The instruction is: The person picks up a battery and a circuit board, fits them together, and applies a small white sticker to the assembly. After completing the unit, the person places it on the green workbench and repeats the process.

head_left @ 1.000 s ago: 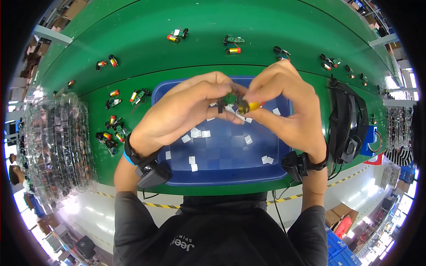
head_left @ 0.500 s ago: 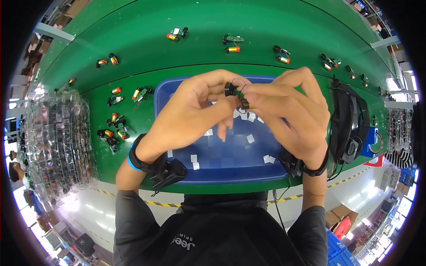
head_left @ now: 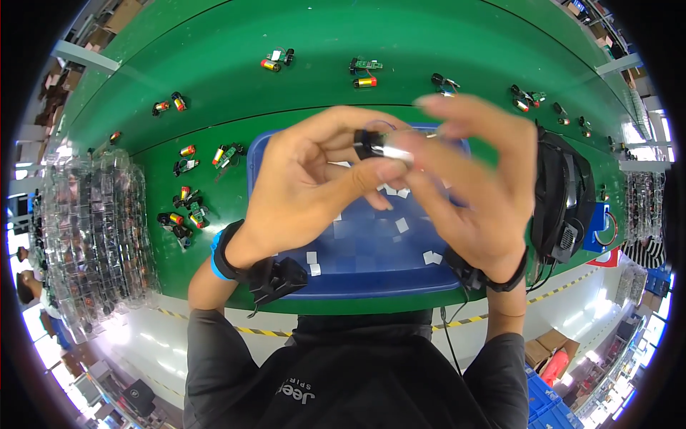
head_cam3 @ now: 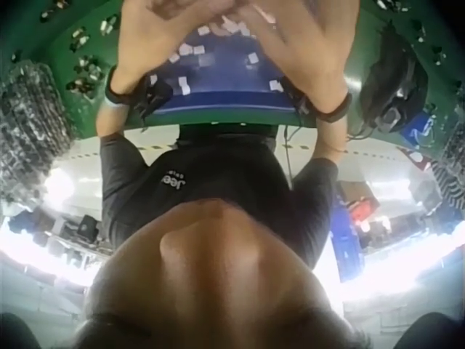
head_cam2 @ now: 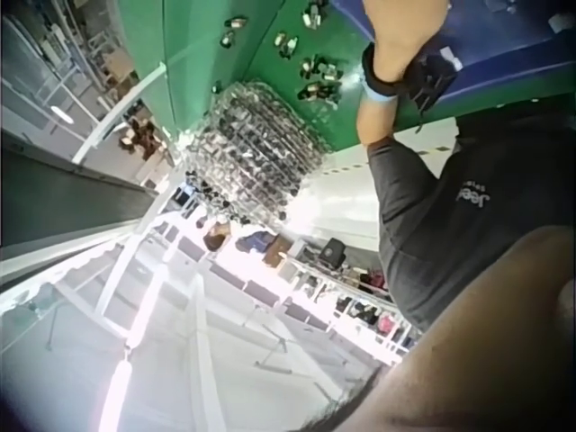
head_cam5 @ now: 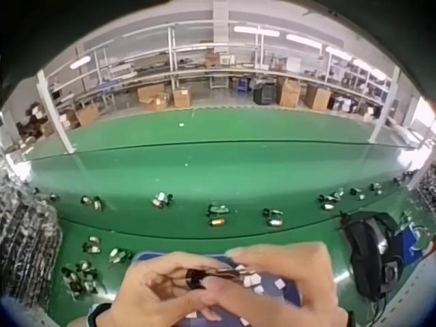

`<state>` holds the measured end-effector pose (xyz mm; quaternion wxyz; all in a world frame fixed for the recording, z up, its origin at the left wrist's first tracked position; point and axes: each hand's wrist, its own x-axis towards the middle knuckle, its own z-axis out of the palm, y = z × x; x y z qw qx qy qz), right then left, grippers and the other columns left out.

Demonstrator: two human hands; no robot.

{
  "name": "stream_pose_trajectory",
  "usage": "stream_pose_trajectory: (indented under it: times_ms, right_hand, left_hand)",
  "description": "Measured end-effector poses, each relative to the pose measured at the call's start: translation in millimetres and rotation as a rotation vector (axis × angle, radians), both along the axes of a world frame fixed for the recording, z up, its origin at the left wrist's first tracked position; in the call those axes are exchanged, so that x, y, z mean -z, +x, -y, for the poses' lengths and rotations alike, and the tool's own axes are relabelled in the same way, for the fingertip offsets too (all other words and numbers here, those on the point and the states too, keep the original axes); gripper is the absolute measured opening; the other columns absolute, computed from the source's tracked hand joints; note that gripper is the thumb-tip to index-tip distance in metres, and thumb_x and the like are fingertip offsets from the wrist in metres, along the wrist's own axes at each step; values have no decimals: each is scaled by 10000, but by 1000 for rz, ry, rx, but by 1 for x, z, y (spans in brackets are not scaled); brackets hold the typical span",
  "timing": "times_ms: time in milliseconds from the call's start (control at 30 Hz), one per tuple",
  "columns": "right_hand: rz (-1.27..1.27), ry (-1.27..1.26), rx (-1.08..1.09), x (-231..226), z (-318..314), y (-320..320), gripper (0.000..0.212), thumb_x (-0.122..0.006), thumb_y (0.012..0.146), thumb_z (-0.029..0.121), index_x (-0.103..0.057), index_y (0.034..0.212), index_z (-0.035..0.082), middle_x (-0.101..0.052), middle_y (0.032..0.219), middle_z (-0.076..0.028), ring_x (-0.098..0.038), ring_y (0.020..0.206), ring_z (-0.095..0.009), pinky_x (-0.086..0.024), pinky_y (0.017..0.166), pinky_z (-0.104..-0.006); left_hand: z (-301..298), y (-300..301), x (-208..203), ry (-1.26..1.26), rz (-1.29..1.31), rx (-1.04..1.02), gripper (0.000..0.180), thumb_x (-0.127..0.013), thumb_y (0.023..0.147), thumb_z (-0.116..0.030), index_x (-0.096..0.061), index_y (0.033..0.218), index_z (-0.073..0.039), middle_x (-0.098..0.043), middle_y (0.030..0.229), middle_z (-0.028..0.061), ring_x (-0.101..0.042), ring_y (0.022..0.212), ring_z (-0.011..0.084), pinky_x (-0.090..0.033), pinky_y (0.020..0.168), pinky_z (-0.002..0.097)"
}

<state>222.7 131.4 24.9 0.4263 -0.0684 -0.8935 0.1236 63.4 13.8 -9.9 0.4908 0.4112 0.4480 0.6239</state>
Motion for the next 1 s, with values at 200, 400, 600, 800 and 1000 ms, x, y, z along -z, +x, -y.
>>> stream_pose_trajectory:
  times_ms: [200, 400, 600, 800, 1000]
  right_hand:
    - [-59, -471, -114, 12, 1, 13, 353, -835, 735, -21, -626, 1020, -13, -710, 861, -87, -642, 822, -180, -523, 653, -274]
    - [-134, -689, -84, 20, 17, 2, 245, -828, 794, 41, -633, 934, -10, -716, 810, -66, -651, 638, -89, -477, 545, -194]
    - [-39, -793, -146, 21, 12, 3, 194, -808, 830, 67, -656, 908, -25, -724, 760, -62, -653, 599, -57, -470, 516, -170]
    - [-27, -952, -154, 14, 15, 6, 155, -742, 881, 37, -666, 977, -58, -704, 790, -81, -622, 616, -69, -464, 521, -192]
    - [10, -1057, -235, 17, 13, 7, 145, -697, 917, 28, -664, 1016, -73, -690, 796, -100, -611, 611, -86, -459, 497, -206]
  left_hand:
    - [-2, -2, 0, 138, -26, -125, 383, -668, 925, 17, -555, 1288, 63, -682, 1156, 181, -710, 976, 222, -611, 794, 298]
    - [-2, 1, 4, 253, -206, -179, 386, -693, 899, 27, -587, 1268, 62, -687, 1176, 175, -713, 994, 222, -610, 830, 310]
    - [-1, -2, 5, 349, -569, -255, 405, -727, 879, -13, -586, 1246, 84, -670, 1210, 230, -689, 1058, 253, -590, 883, 338]
    - [5, -1, -4, 273, -699, -213, 399, -737, 872, -20, -590, 1223, 102, -676, 1188, 256, -685, 1081, 279, -582, 902, 358]
    - [5, -1, 0, 331, -788, -263, 372, -746, 861, -16, -625, 1194, 93, -704, 1157, 214, -713, 1008, 249, -591, 848, 344]
